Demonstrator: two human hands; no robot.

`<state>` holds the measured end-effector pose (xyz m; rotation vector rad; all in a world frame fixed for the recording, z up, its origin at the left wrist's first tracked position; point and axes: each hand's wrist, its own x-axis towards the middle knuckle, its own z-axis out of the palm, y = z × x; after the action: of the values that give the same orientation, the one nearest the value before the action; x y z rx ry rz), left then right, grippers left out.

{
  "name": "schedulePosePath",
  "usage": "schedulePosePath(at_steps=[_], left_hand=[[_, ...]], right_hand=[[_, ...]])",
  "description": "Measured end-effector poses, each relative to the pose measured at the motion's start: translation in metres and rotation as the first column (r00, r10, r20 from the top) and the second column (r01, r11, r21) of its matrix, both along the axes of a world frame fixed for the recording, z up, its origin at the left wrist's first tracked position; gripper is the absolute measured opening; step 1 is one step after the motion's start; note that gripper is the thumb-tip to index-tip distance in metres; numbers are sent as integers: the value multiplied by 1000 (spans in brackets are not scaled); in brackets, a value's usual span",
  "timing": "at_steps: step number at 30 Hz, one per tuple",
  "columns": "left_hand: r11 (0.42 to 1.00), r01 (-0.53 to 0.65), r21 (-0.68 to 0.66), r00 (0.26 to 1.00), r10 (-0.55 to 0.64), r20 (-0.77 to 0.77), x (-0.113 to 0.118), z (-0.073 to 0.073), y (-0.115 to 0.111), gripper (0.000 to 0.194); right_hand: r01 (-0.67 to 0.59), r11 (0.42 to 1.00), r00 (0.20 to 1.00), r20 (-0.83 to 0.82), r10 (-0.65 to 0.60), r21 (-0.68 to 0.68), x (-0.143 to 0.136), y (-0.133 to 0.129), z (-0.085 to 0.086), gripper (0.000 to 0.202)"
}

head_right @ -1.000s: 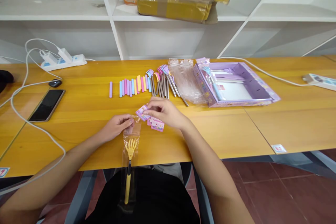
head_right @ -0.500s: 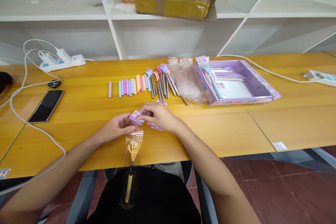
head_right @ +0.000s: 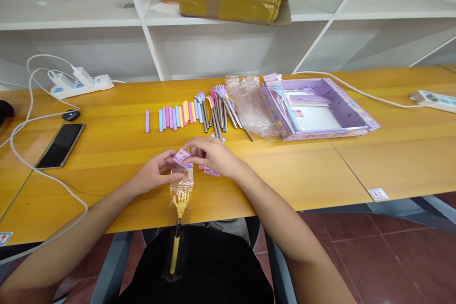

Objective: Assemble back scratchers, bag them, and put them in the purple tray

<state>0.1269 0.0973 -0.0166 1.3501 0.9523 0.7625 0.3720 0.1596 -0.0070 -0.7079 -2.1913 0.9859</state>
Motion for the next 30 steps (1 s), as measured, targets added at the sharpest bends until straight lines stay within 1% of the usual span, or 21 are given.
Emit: schedulePosePath(at_steps=[4,8,12,15,20,23,26,30], left_hand=[[1000,12,10,1000,-12,-3,-1,1,1,45],[999,44,32,999,-44,16,-2,-1,1,44],[998,56,15,998,-56,22,-4,-5,2,44],[999,53,3,998,-53,34,-5,-7,2,44],[998,66,10,995,-67,75,-5,-7,4,40],[998,39,38,997,-42,62,-6,-6,6,39],[999,32,36,999,-33,30,-7,-5,6,46],[1000,28,6,1000,-28,-7,-7,-1,4,52]], right_hand=[[-10,1000,1000,-2,10,8,2,0,1,37],[-46,994,998,56,41,96,4,0,4,32],[-102,976,995,28,98,191,5,1,4,31],[-132,969,991,34,128,210,6,0,4,30],[-194,967,980,71,185,163,6,-3,10,30],[-199,971,979,63,192,136,3,-4,10,29],[-181,983,983,18,180,40,0,-4,6,29],[-128,986,991,-42,124,-110,-4,-5,0,27]])
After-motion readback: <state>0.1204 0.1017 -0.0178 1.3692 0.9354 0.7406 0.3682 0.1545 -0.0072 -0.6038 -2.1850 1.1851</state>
